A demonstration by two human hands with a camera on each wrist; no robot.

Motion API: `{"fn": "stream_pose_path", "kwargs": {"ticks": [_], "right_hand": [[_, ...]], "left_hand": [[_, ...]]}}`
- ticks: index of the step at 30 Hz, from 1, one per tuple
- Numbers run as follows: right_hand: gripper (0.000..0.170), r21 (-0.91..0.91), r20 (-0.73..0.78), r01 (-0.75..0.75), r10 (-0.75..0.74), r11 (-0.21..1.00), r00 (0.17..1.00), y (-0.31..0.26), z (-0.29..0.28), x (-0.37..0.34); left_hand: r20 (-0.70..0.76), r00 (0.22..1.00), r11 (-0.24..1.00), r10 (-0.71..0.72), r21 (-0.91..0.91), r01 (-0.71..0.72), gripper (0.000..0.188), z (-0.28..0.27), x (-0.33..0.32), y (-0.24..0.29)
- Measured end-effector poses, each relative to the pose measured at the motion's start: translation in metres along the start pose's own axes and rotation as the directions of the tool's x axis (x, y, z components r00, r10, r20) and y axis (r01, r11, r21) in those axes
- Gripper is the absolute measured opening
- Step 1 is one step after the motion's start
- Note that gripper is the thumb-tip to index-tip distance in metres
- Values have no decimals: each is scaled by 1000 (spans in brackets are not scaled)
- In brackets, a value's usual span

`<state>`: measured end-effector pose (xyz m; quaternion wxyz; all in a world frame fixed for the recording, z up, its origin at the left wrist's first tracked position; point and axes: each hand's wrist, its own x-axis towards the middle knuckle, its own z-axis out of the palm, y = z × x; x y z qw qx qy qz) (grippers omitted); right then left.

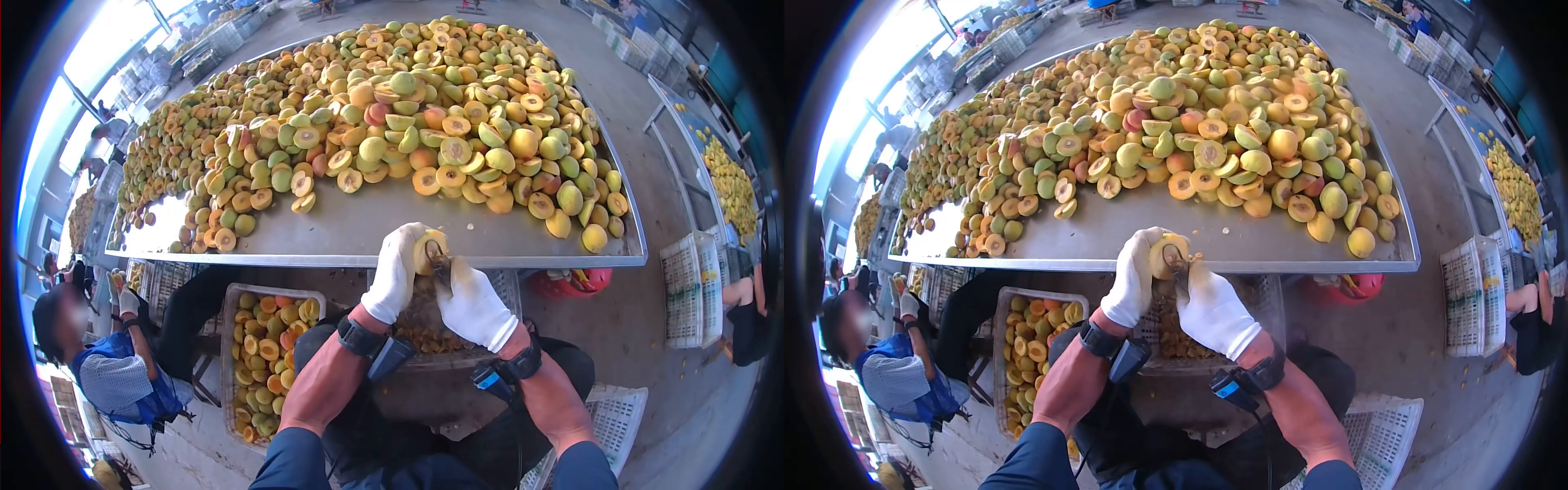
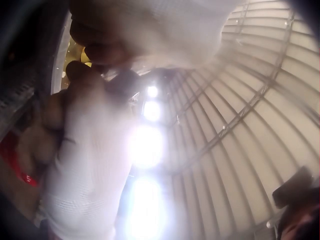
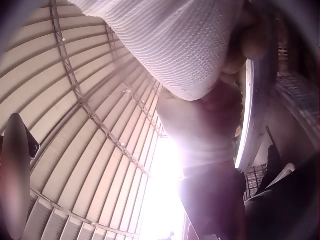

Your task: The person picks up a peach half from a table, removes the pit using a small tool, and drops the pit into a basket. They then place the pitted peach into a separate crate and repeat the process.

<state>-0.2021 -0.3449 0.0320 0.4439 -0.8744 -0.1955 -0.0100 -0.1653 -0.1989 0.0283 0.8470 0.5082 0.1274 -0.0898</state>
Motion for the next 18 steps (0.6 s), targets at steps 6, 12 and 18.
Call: {"fn": "stream_pose_path", "kwargs": {"ticks": [6, 12, 18], "right_hand": [[16, 130, -268, 10, 25, 991, 963, 1, 2, 1], [19, -100, -176, 56, -73, 993, 982, -13, 3, -5], [20, -38, -200, 30, -37, 999, 979, -14, 9, -2]], "left_hand": [[257, 966, 952, -7, -294, 85, 44, 4, -4, 29], [347, 936, 703, -62, -650, 287, 44, 5, -2, 21], [198, 979, 784, -47, -601, 159, 42, 8, -8, 21]]}}
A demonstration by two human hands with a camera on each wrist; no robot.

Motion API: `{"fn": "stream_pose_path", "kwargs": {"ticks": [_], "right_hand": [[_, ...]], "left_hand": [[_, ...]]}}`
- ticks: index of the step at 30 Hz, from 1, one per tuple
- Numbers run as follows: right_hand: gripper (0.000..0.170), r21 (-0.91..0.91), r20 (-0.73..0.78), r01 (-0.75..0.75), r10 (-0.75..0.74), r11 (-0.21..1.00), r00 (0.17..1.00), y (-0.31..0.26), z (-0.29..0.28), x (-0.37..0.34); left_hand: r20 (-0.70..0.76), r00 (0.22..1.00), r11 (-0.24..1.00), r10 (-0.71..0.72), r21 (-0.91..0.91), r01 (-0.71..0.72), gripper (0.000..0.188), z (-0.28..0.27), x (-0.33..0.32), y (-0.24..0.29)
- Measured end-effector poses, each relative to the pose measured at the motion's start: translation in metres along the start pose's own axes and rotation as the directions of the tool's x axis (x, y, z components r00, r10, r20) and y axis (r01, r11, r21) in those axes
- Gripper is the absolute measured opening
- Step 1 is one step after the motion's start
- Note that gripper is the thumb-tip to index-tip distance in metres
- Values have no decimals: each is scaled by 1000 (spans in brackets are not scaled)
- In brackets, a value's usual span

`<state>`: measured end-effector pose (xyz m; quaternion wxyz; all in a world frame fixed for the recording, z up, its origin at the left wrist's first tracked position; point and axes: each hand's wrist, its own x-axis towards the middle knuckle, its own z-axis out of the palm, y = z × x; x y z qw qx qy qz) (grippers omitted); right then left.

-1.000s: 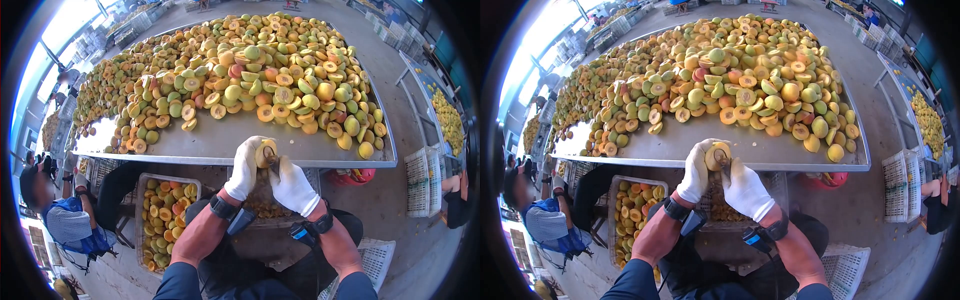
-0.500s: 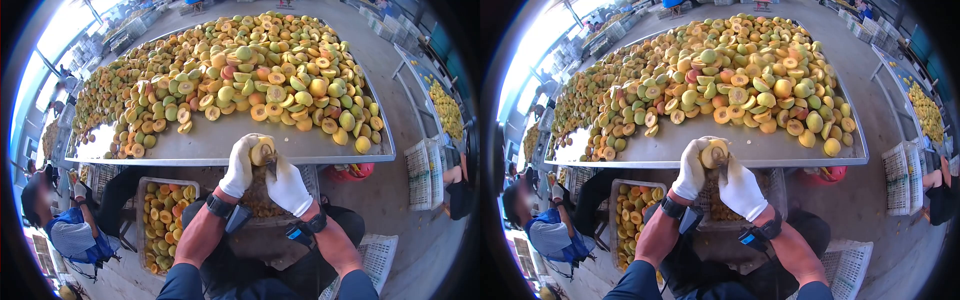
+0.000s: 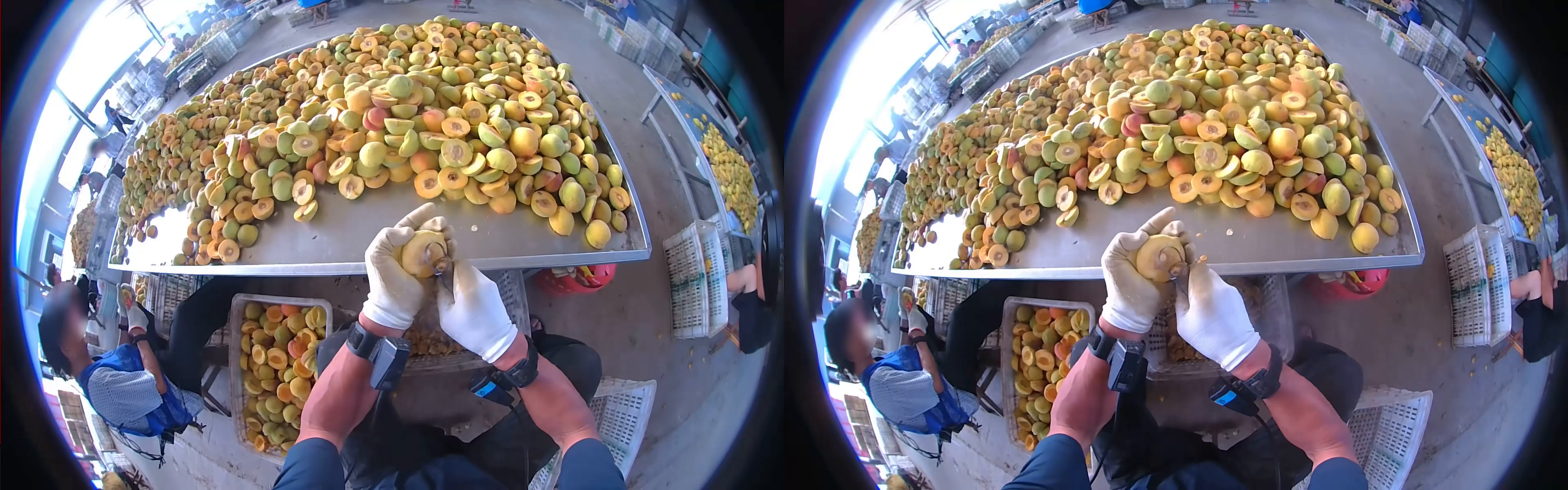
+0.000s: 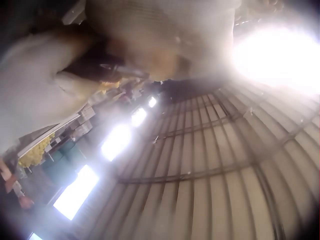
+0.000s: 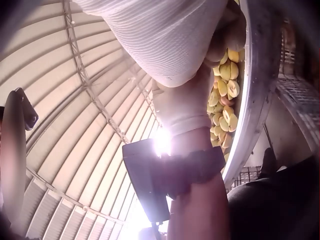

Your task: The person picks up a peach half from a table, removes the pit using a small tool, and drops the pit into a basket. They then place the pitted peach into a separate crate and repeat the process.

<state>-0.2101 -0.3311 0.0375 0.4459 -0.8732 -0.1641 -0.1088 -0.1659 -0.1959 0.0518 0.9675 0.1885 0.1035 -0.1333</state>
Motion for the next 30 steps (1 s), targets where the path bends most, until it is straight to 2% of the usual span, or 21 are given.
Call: {"fn": "stream_pose_path", "kwargs": {"ticks": [4, 8, 10, 13, 15, 18, 23, 25, 26, 27, 28, 30], "right_hand": [[19, 38, 21, -38, 38, 999, 999, 1, 2, 2], [19, 85, 58, -29, 24, 996, 998, 4, 6, 1], [19, 117, 61, -28, 21, 993, 998, 6, 8, 0], [21, 145, 106, -53, 37, 988, 994, 3, 4, 1], [24, 199, 151, -127, 98, 972, 984, -2, 1, 1], [26, 122, 224, -116, 86, 986, 971, 1, -3, -3], [26, 77, 251, -87, 65, 993, 966, 6, -8, -7], [27, 42, 259, -79, 65, 996, 964, 8, -9, -6], [34, 38, 241, -64, 53, 997, 969, 11, -8, -6], [43, 34, 221, -49, 40, 998, 974, 12, -7, -5], [43, 36, 215, -51, 42, 998, 976, 11, -6, -4], [56, 123, 132, -27, 11, 992, 991, 7, -7, -3]], "left_hand": [[94, 995, 999, -21, 29, 18, 41, -11, 1, -3], [7, 1000, 999, 9, 44, -10, 39, -11, -1, -7], [-25, 997, 991, 72, 114, -69, 36, -11, -4, -9], [14, 996, 992, 92, 91, -93, 33, -9, -6, -12], [23, 997, 992, 77, 95, -78, 32, -11, -7, -12], [41, 998, 993, 42, 108, -46, 30, -13, -10, -11], [24, 999, 985, 29, 170, -33, 30, -20, -11, -16], [33, 992, 941, 122, 313, -127, 31, -19, -10, -18], [36, 992, 941, 122, 315, -127, 31, -17, -9, -19], [16, 994, 975, 104, 198, -106, 31, -13, -7, -20], [-2, 997, 993, 82, 79, -82, 31, -10, -6, -20], [-45, 995, 996, 85, 44, -83, 31, -10, -3, -20]]}}
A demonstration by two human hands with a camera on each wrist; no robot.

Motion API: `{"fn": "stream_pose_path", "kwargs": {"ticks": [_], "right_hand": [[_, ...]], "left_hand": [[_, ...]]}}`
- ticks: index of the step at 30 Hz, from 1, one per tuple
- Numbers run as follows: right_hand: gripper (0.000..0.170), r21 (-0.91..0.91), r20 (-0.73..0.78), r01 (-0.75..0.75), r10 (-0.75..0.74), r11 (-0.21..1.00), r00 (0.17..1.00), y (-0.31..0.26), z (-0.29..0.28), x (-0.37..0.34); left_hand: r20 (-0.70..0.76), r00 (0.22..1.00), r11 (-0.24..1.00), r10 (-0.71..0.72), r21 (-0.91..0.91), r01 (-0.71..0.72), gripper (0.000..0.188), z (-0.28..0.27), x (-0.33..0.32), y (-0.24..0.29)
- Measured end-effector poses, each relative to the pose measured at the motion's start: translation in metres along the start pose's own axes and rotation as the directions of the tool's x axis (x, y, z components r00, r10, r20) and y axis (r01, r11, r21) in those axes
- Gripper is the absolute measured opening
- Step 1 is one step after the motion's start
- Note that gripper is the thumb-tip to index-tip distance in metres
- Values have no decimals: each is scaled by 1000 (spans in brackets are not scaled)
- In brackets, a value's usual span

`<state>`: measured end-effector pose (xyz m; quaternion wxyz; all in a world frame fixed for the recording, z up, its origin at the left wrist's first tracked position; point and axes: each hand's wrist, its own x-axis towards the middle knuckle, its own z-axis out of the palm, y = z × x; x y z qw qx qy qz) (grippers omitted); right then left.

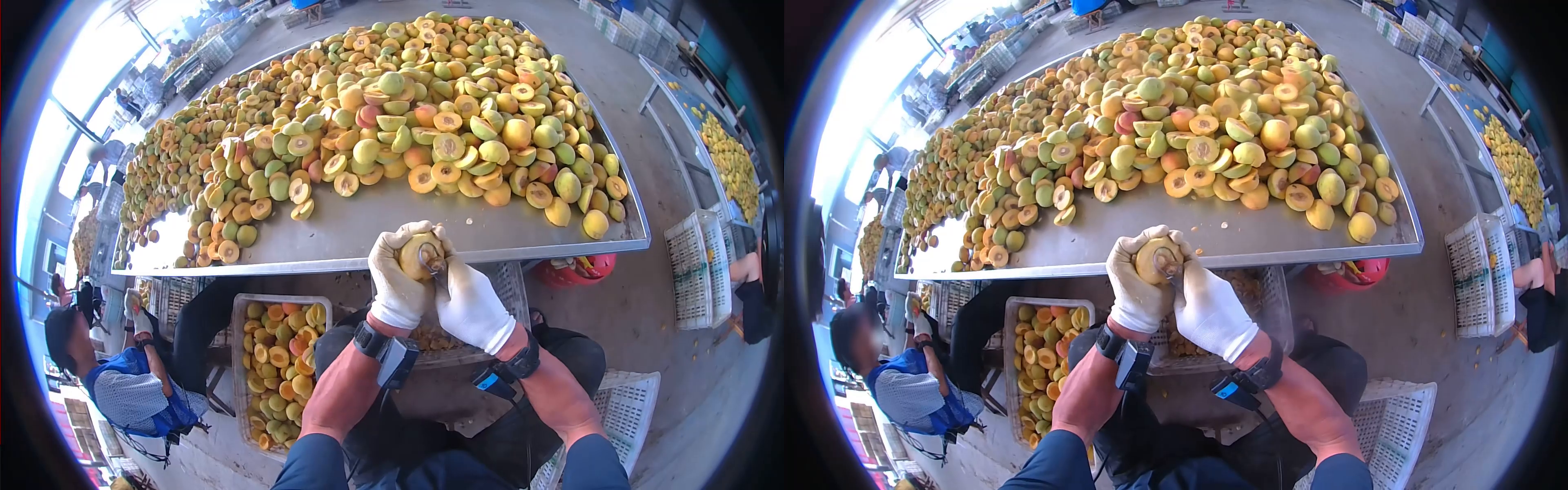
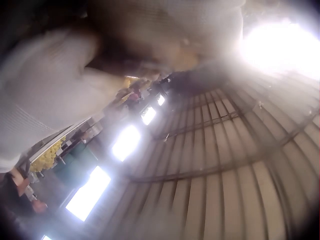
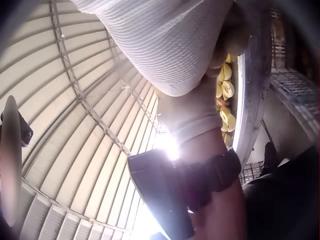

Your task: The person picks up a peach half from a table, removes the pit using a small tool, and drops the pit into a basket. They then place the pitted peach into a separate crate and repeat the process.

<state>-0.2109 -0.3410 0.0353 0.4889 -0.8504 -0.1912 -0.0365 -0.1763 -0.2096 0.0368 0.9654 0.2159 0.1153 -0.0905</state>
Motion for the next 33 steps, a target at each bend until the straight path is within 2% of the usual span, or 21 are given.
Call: {"fn": "stream_pose_path", "kwargs": {"ticks": [2, 4, 6, 8, 13, 16, 20, 23, 25, 28, 29, 31, 32, 33], "right_hand": [[61, 12, 1, -18, 18, 1000, 1000, -4, -1, 0], [65, 26, 3, -33, 33, 999, 999, -5, 0, 1], [42, 43, -68, 14, -11, 999, 998, -4, 3, 0], [44, 43, -54, 15, -12, 999, 998, -1, 6, 1], [45, 49, -67, 47, -43, 998, 997, -8, 8, 6], [45, 37, -31, 31, -30, 999, 999, -5, 9, 6], [46, 65, 49, -26, 22, 998, 999, -4, 7, 4], [45, 126, 70, -45, 36, 991, 997, -3, 8, 3], [45, 167, 67, -52, 42, 984, 997, -3, 7, 2], [45, 188, 146, -33, 5, 982, 989, -3, -1, 3], [44, 131, 184, -53, 29, 990, 982, -3, -2, 3], [43, 75, 218, -78, 60, 994, 974, -2, -6, 1], [43, 23, 243, -83, 75, 996, 967, -2, -8, 0], [43, -28, 266, -88, 92, 996, 959, -2, -9, -2]], "left_hand": [[-45, 999, 999, 6, -42, -8, 31, 1, 0, -1], [14, 1000, 997, 9, -71, -8, 33, 4, -3, -1], [9, 999, 999, 41, -27, -41, 34, 1, -5, -1], [3, 997, 997, 74, 18, -74, 34, -4, -5, 1], [11, 998, 995, 54, -84, -53, 33, -4, -5, 5], [56, 998, 999, 15, -53, -12, 31, -12, -4, 11], [13, 1000, 997, 10, -70, -9, 30, -6, -7, 6], [76, 996, 998, 47, -31, -45, 30, -8, -8, 2], [97, 987, 991, 130, 24, -133, 25, -3, -12, 0], [153, 980, 988, 125, 68, -137, 24, -5, -12, 0], [151, 981, 988, 124, 70, -135, 24, -6, -11, 1], [142, 990, 998, -22, 56, 14, 26, -6, -6, 6], [141, 990, 998, -25, 58, 17, 26, -8, -3, 11], [112, 980, 974, -166, 173, 145, 24, -10, 1, 17]]}}
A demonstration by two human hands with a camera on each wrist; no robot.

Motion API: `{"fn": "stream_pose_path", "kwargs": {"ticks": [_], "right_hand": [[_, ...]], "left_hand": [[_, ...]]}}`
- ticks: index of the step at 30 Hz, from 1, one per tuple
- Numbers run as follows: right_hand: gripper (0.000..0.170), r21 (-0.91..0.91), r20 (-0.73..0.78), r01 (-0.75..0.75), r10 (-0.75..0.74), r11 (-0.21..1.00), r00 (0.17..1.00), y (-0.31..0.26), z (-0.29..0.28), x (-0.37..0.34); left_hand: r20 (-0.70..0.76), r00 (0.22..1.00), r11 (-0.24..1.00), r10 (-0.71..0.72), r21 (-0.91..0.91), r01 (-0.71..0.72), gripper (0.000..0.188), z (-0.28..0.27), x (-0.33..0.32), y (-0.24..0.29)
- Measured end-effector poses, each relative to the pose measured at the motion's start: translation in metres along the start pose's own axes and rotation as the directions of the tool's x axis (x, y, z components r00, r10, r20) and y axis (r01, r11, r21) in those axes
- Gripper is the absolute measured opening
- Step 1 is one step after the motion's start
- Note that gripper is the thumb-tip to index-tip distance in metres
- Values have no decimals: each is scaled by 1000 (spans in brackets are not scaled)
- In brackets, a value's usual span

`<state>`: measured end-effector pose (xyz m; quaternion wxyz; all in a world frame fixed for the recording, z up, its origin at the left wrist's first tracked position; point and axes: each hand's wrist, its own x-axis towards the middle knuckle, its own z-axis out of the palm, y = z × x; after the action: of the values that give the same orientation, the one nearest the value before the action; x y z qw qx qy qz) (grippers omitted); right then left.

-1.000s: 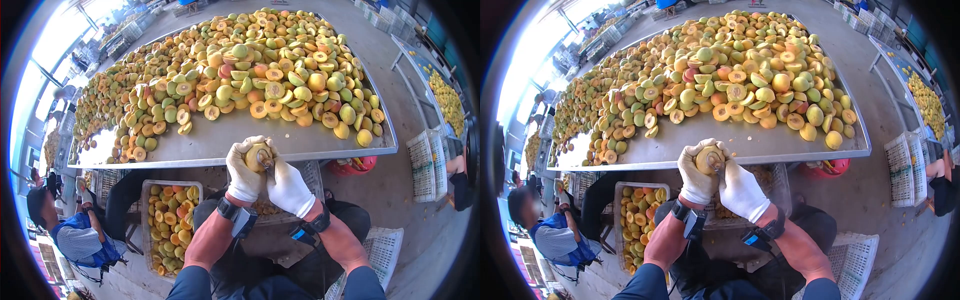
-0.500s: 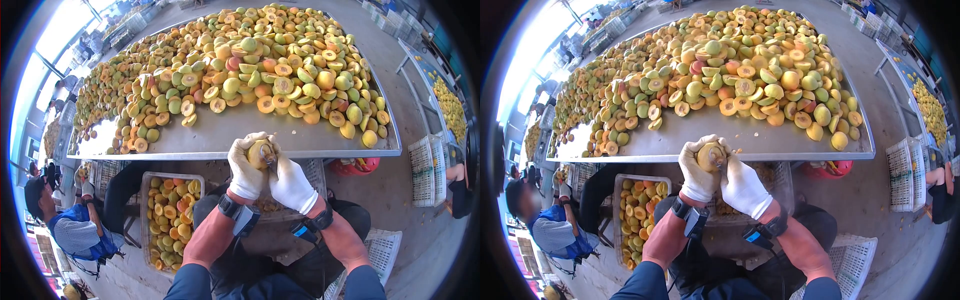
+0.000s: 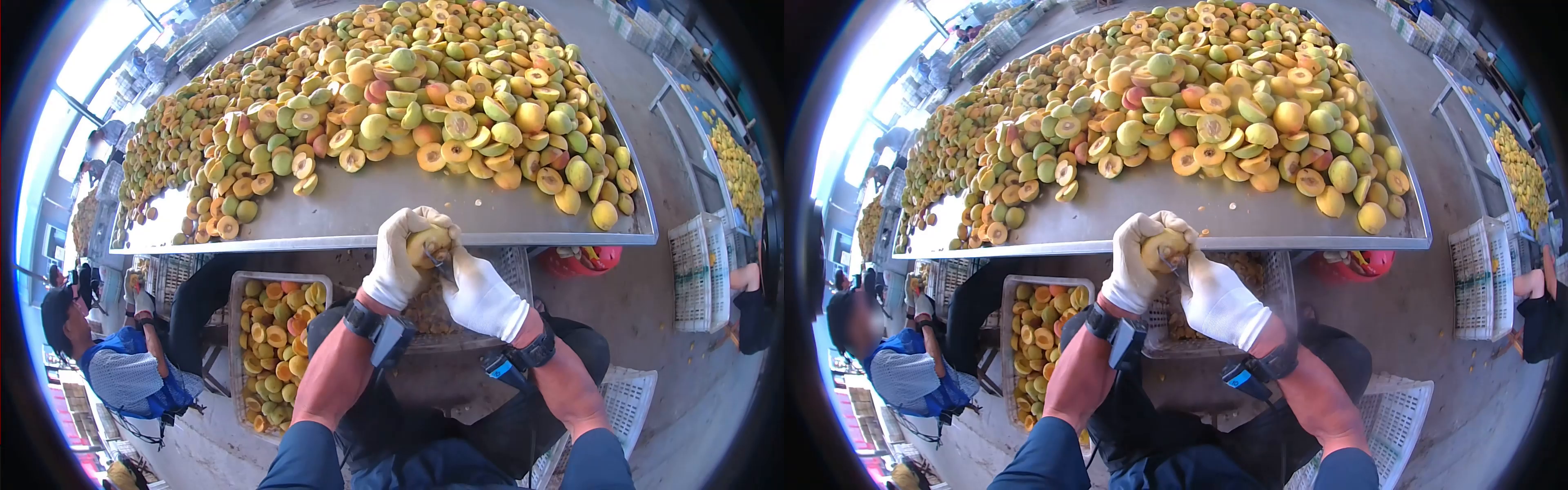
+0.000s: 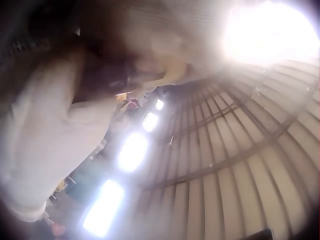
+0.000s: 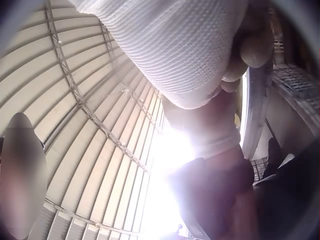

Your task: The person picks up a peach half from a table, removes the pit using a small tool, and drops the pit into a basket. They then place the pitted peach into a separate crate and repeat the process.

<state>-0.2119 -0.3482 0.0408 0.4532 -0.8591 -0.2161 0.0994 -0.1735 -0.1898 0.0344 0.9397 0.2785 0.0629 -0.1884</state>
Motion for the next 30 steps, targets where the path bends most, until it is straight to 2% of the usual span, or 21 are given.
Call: {"fn": "stream_pose_path", "kwargs": {"ticks": [1, 3, 4, 5, 6, 7, 8, 9, 11, 13, 15, 16, 18, 23, 24, 28, 29, 30], "right_hand": [[43, 2, -2, -2, 2, 1000, 1000, 3, 1, -2], [41, -44, 29, -46, 47, 998, 998, 11, 6, -5], [41, -42, 26, -46, 47, 998, 999, 13, 5, -4], [39, 1, 37, -61, 61, 998, 997, 15, 4, -3], [38, 41, 49, -77, 75, 996, 996, 17, 2, -3], [38, 40, 44, -81, 79, 996, 996, 15, 2, -4], [34, 53, -9, -85, 85, 995, 996, 10, 4, -4], [30, 68, -60, -86, 90, 994, 994, 6, 7, -3], [28, 81, -62, -101, 106, 992, 992, 1, 13, -1], [26, 91, -52, -120, 125, 989, 991, -4, 18, -1], [22, 201, -64, -101, 116, 974, 991, -8, 22, 3], [22, 207, -62, -101, 116, 973, 991, -8, 25, 5], [21, 248, -77, -38, 59, 968, 995, -6, 29, 9], [24, 275, -71, -2, 22, 961, 997, -6, 31, 14], [25, 279, -73, 25, -5, 960, 997, -5, 30, 15], [26, 251, -103, 62, -37, 966, 994, -6, 28, 13], [27, 181, -109, 6, 14, 983, 994, -8, 30, 13], [28, 108, -120, -53, 65, 993, 991, -9, 31, 13]], "left_hand": [[-18, 990, 985, -142, 97, 143, 22, -4, 3, 5], [-34, 983, 974, -182, 131, 185, 20, -12, 6, 3], [162, 982, 764, 101, 620, -180, 19, -13, 3, 1], [460, 859, 249, 223, 825, -507, 19, -15, 3, -2], [463, 859, 252, 218, 824, -508, 19, -21, 6, -9], [222, 928, 556, 298, 750, -358, 16, -26, 12, -16], [-43, 957, 805, 286, 553, -215, 14, -32, 15, -23], [-46, 957, 805, 286, 553, -214, 14, -22, 10, -22], [-139, 938, 830, 317, 519, -204, 19, 5, -5, -13], [-146, 937, 846, 316, 491, -209, 19, 5, -8, -12], [-173, 870, 761, 462, 581, -288, 18, 13, -8, -11], [-116, 835, 728, 537, 563, -390, 17, 11, -6, -13], [-113, 821, 717, 560, 562, -412, 16, 14, -9, -8], [-92, 785, 689, 613, 549, -474, 17, 19, -14, -3], [-55, 770, 652, 636, 572, -498, 17, 19, -13, -4], [44, 732, 540, 680, 646, -540, 16, 22, -13, -6], [46, 734, 540, 678, 646, -539, 16, 22, -12, -6], [-41, 753, 604, 657, 626, -493, 16, 21, -9, -6]]}}
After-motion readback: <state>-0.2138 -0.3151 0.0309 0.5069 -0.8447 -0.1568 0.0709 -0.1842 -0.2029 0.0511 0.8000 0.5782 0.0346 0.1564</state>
